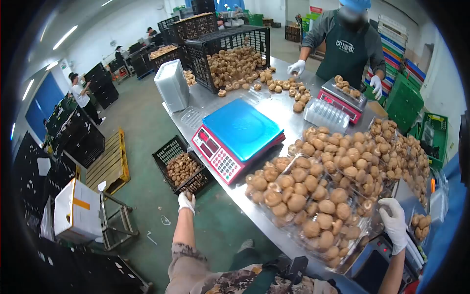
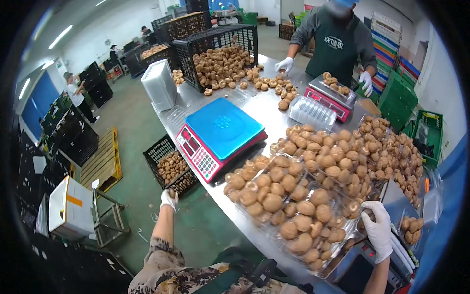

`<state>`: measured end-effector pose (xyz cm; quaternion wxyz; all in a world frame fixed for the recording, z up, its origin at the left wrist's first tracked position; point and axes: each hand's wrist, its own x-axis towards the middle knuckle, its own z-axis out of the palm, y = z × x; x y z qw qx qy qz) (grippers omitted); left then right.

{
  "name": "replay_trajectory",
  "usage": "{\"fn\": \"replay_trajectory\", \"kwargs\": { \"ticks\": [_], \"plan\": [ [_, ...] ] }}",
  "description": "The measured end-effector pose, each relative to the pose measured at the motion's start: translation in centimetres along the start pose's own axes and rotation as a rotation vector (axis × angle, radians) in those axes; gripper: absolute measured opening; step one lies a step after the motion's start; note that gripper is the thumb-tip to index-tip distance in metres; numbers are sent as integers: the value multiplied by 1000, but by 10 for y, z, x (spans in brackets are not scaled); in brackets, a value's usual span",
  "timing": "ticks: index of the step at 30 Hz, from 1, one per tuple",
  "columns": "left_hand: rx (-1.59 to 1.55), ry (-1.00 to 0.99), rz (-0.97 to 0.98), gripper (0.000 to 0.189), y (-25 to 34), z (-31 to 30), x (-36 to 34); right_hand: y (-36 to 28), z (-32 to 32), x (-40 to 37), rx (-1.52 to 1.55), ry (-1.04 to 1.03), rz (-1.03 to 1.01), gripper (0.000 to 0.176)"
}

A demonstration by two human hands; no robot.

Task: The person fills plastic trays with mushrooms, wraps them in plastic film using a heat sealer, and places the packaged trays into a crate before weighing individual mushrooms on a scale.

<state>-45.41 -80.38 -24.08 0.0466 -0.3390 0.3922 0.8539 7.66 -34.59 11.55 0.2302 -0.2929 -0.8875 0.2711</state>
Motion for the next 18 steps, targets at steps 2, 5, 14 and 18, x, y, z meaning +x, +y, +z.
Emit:
{"fn": "replay_trajectory", "kwargs": {
  "ticks": [2, 5, 14, 18],
  "plan": [
    [-8, -29, 31, 36, 33, 37, 50, -25, 16, 11, 17, -37, 80, 21],
    [121, -301, 207, 34, 77, 100, 98, -59, 23, 22, -25, -62, 156, 20],
    [666, -504, 672, 40, 125, 302, 7, -69, 40, 61, -84, 28, 166, 16],
    [970, -782, 951, 32, 104, 393, 61, -85, 60, 78, -136, 13, 171, 15]
  ]
}}
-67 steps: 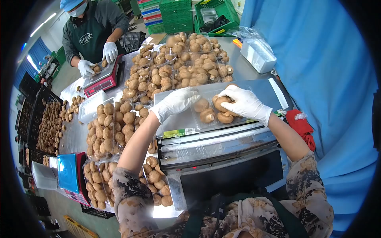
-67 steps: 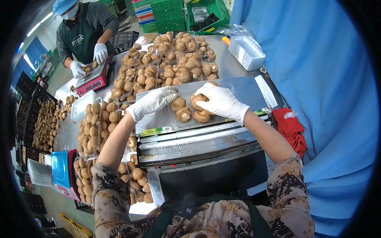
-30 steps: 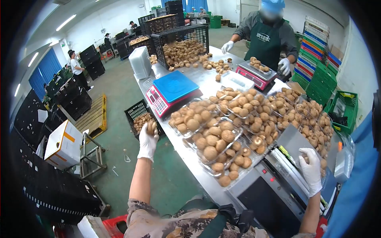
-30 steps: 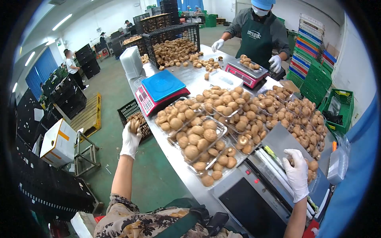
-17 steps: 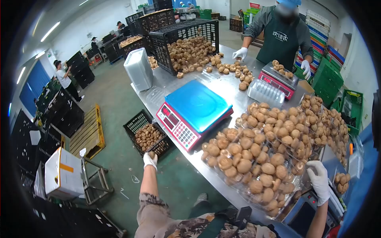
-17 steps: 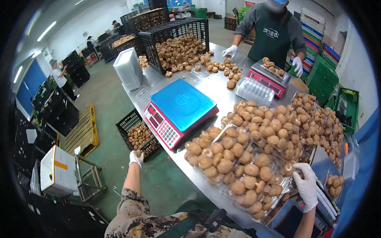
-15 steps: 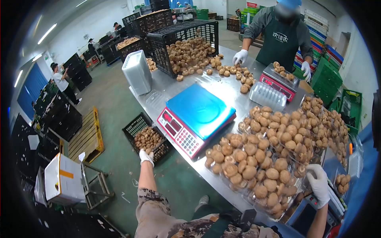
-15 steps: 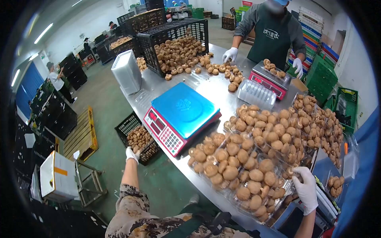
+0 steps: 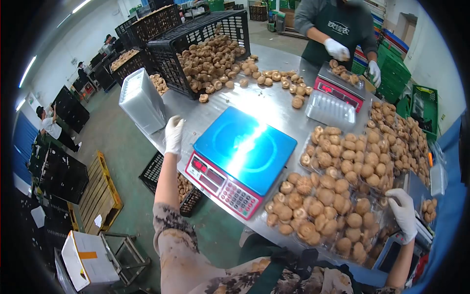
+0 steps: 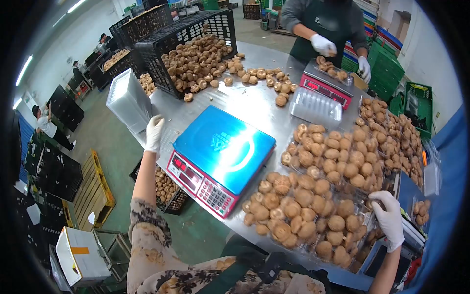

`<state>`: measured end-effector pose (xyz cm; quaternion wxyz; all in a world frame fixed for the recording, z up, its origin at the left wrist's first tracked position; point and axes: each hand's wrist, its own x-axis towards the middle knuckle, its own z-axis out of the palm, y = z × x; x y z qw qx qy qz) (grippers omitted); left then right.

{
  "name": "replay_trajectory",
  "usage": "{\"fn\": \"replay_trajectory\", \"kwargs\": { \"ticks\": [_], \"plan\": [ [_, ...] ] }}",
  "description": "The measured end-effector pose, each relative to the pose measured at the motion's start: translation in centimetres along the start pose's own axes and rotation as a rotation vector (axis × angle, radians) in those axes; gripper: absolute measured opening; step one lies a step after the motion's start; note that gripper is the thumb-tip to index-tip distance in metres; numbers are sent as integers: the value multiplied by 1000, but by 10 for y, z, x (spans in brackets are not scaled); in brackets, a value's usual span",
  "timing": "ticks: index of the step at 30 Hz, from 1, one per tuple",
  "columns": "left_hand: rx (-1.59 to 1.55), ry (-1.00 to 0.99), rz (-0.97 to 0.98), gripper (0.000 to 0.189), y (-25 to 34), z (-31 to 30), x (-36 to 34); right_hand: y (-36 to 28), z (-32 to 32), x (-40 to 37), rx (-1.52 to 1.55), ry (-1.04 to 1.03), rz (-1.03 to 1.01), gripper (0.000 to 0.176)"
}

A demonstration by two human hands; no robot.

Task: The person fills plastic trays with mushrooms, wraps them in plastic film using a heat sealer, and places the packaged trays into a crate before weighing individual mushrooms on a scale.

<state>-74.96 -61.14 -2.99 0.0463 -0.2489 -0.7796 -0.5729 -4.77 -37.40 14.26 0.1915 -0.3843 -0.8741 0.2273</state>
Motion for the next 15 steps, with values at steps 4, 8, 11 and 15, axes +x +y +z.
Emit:
{"fn": "replay_trajectory", "kwargs": {
  "ticks": [4, 8, 11, 15],
  "plan": [
    [351, -97, 161, 34, -17, 57, 68, -29, 21, 24, -4, 30, 162, 14],
    [224, -297, 109, 25, -46, 115, 119, -43, 43, 47, -95, 1, 110, 11],
    [720, -245, 52, 37, -62, 143, 138, -30, 37, 61, -318, -258, 91, 26],
    [694, -260, -23, 41, -57, 160, 141, -53, 52, 84, -342, -251, 248, 23]
  ]
}}
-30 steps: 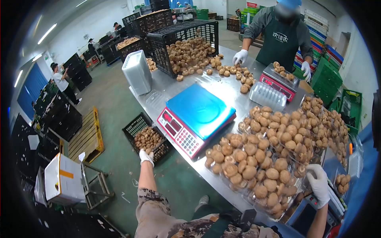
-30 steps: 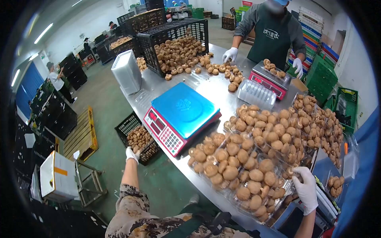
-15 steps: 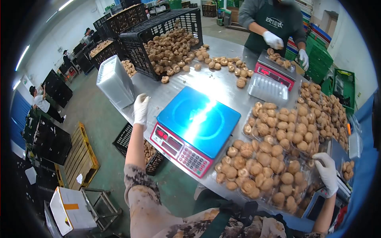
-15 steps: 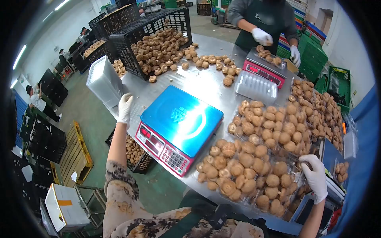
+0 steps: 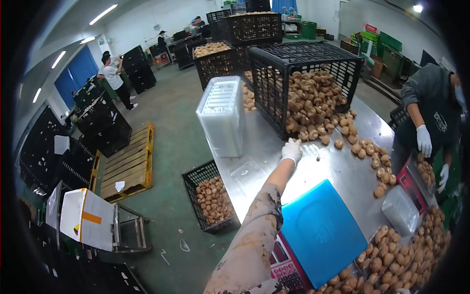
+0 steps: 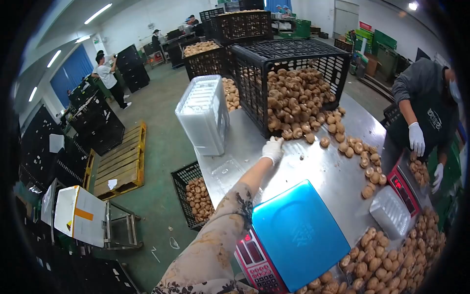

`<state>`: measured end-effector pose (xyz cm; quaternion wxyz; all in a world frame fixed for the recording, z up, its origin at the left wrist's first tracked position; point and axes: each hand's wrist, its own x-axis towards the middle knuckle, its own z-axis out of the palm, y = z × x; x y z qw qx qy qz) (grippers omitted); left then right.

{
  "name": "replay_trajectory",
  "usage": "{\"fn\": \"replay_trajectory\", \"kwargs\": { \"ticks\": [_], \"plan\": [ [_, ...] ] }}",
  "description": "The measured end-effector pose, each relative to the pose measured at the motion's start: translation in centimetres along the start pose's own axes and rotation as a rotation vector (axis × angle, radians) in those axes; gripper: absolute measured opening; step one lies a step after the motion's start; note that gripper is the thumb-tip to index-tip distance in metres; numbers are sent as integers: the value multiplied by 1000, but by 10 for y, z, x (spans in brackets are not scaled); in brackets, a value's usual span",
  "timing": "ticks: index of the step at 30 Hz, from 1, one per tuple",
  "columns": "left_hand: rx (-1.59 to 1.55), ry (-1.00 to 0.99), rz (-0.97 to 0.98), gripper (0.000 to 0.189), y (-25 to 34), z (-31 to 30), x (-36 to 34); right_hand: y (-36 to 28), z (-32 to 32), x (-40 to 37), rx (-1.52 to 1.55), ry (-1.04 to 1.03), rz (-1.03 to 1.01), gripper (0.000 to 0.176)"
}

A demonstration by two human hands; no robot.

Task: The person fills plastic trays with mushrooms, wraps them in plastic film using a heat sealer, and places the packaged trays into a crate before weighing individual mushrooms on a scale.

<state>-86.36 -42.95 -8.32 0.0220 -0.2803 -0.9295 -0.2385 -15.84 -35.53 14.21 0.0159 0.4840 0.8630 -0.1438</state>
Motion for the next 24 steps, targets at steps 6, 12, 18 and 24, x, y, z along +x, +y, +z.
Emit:
{"fn": "replay_trajectory", "kwargs": {
  "ticks": [6, 12, 18, 24],
  "plan": [
    [-1, 14, -56, 26, -16, 7, 20, -29, 5, 32, 132, -40, -10, 22],
    [-981, -153, -243, 21, -16, -23, 12, -18, 28, 47, 225, 185, -182, 8],
    [-1541, -707, -66, 34, 76, -128, -63, -122, 4, 75, 336, 150, -294, 14],
    [-1569, -1001, -53, 39, 142, -165, -144, -215, 5, 121, 363, 142, -702, 41]
  ]
}}
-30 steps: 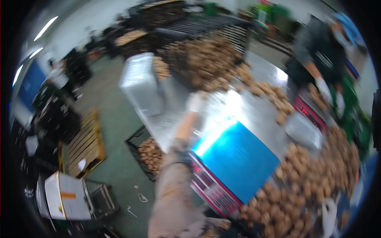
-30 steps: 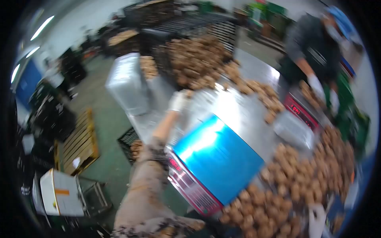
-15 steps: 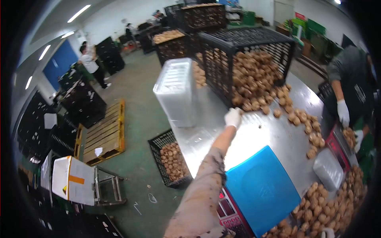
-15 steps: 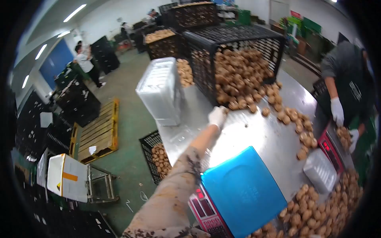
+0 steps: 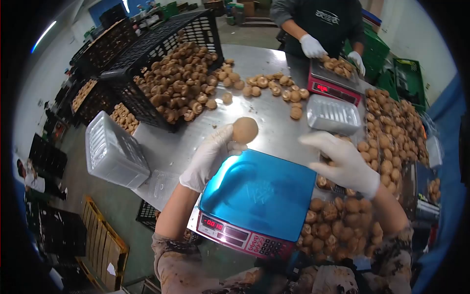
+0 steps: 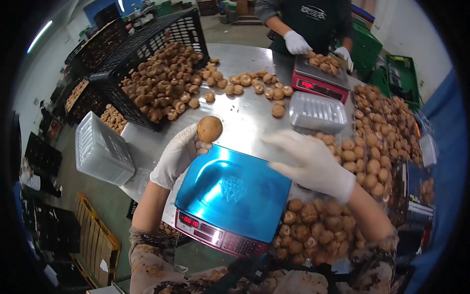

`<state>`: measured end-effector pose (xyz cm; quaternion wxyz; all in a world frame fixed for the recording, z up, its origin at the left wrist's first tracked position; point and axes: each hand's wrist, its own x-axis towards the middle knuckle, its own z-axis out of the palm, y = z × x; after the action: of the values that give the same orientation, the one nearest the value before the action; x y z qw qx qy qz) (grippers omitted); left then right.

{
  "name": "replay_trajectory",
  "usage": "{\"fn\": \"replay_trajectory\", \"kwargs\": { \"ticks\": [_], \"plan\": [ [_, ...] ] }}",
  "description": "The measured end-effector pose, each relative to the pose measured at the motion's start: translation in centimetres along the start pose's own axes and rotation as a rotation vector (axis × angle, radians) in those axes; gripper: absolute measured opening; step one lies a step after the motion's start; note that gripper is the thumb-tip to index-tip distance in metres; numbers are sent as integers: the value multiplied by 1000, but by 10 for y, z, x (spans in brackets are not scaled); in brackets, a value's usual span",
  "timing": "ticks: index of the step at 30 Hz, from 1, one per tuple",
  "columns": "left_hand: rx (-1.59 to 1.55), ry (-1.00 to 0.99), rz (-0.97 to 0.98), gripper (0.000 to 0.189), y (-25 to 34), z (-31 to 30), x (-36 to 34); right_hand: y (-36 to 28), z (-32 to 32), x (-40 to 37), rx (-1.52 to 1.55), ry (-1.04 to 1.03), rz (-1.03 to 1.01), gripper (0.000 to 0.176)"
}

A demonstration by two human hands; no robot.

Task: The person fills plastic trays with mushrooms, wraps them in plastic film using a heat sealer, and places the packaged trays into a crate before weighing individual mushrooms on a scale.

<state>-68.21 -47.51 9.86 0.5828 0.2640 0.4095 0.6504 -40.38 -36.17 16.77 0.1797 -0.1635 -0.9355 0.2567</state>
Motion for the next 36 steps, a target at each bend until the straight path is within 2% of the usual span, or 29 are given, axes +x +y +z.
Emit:
{"fn": "replay_trajectory", "kwargs": {
  "ticks": [1, 3, 6, 9, 15, 21, 24, 27, 29, 30, 31, 33, 36],
  "plan": [
    [32, -5, -60, 37, -2, 13, -5, -5, 8, 12, -6, 55, -97, 46],
    [222, -1, -39, 37, -8, 33, -13, -15, 19, 28, -61, 121, -200, 51],
    [323, -108, -11, 38, -17, 37, -20, -13, 32, 34, -33, -54, -120, 50],
    [364, -112, 0, 42, -15, 46, -31, -5, 43, 25, 188, 1, -99, 52],
    [452, -174, 37, 48, -16, 44, -31, 5, 54, 14, 348, 61, -60, 56],
    [435, -134, 33, 45, -16, 54, -30, 5, 58, 14, 348, 81, 4, 56],
    [400, -121, 9, 44, -17, 54, -25, 11, 62, 16, 303, 106, -32, 54],
    [498, -97, 52, 42, -24, 36, -11, 13, 59, 13, 323, -1, 115, 45],
    [528, 5, 19, 32, -17, 19, 5, 47, 64, 12, 7, -3, 44, 39],
    [617, 52, 129, 32, -17, 4, 18, 70, 67, 13, -150, -9, 5, 37],
    [705, 101, 241, 32, -23, -16, 34, 94, 69, 15, -211, -41, 55, 35],
    [766, 171, 212, 32, -22, -47, 62, 136, 69, 24, -323, -50, 139, 31],
    [844, 119, 102, 31, -30, -79, 98, 178, 70, 47, -528, -23, 193, 26]
  ]
}}
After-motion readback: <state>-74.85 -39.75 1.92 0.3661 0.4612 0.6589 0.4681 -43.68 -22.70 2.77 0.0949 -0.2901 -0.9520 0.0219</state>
